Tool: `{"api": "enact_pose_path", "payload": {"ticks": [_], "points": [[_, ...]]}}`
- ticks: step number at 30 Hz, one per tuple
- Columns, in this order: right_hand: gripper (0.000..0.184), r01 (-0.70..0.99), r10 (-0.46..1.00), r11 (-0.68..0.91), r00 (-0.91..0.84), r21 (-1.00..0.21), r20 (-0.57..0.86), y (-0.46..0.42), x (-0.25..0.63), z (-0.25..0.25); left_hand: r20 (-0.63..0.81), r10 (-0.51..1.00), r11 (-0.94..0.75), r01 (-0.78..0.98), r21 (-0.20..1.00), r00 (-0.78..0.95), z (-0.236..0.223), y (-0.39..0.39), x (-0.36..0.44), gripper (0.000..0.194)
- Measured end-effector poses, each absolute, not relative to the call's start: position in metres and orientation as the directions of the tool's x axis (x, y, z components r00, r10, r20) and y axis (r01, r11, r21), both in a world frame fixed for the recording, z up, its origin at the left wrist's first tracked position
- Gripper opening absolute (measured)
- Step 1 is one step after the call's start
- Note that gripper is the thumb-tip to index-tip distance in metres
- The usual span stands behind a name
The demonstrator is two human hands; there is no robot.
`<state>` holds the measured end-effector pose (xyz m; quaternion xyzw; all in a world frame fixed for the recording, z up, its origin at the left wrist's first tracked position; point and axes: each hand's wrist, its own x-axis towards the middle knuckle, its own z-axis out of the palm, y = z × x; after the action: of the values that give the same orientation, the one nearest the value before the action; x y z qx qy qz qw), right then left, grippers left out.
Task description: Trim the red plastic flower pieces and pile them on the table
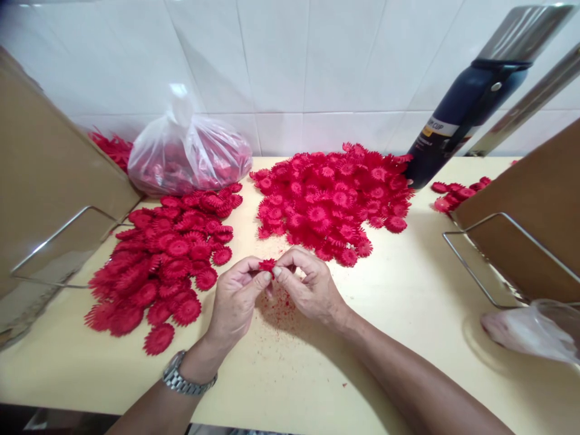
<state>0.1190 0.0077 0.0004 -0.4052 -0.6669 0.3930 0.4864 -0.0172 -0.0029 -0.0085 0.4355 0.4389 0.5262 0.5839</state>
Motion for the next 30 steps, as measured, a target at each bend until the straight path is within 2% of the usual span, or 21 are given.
{"api": "enact_pose_path", "payload": {"ticks": [6, 10, 11, 13, 15, 20, 24, 25, 27, 28, 30], "points": [[0.014, 0.172, 0.964, 0.262, -0.103, -0.95, 0.247, 0.009, 0.119, -0.001, -0.077, 0.993, 0.091, -0.158, 0.983, 0.093, -0.009, -0.007, -0.021, 0.02], [0.012, 0.156, 0.942, 0.272, 0.161, -0.95, 0.296, 0.025, 0.137, -0.001, -0.077, 0.997, 0.082, -0.206, 0.975, 0.031, -0.006, -0.005, -0.024, 0.018], [0.012, 0.181, 0.927, 0.281, 0.203, -0.942, 0.315, 0.029, 0.142, 0.0, -0.078, 0.996, 0.084, -0.235, 0.968, 0.033, -0.005, -0.004, -0.024, 0.017], [0.012, 0.305, 0.921, 0.298, 0.158, -0.905, 0.356, 0.034, 0.151, 0.002, -0.086, 0.994, 0.102, -0.291, 0.951, 0.07, -0.004, -0.003, -0.024, 0.013], [0.012, 0.463, 0.91, 0.333, 0.072, -0.822, 0.409, 0.036, 0.156, 0.007, -0.106, 0.991, 0.127, -0.334, 0.934, 0.082, -0.002, -0.001, -0.024, 0.009], [0.012, 0.744, 0.764, 0.393, 0.063, -0.54, 0.642, 0.049, 0.176, 0.029, -0.183, 0.983, 0.173, -0.357, 0.918, 0.004, 0.006, 0.008, -0.024, 0.006], [0.015, 0.875, 0.654, 0.404, -0.071, -0.268, 0.753, 0.08, 0.198, 0.045, -0.134, 0.991, 0.119, -0.332, 0.936, -0.022, 0.029, 0.039, -0.007, 0.003], [0.016, 0.889, 0.651, 0.404, -0.115, -0.215, 0.75, 0.086, 0.202, 0.047, -0.114, 0.993, 0.102, -0.305, 0.947, -0.022, 0.035, 0.051, -0.001, 0.005], [0.019, 0.91, 0.658, 0.395, -0.182, -0.129, 0.731, 0.095, 0.208, 0.047, -0.1, 0.995, 0.095, -0.258, 0.962, -0.008, 0.043, 0.073, 0.006, 0.027], [0.021, 0.916, 0.66, 0.387, -0.195, -0.105, 0.726, 0.096, 0.209, 0.047, -0.097, 0.995, 0.088, -0.249, 0.965, -0.024, 0.045, 0.082, 0.007, 0.035], [0.023, 0.918, 0.658, 0.384, -0.194, -0.103, 0.727, 0.092, 0.21, 0.045, -0.103, 0.994, 0.096, -0.179, 0.979, -0.032, 0.045, 0.092, 0.003, 0.039]]}}
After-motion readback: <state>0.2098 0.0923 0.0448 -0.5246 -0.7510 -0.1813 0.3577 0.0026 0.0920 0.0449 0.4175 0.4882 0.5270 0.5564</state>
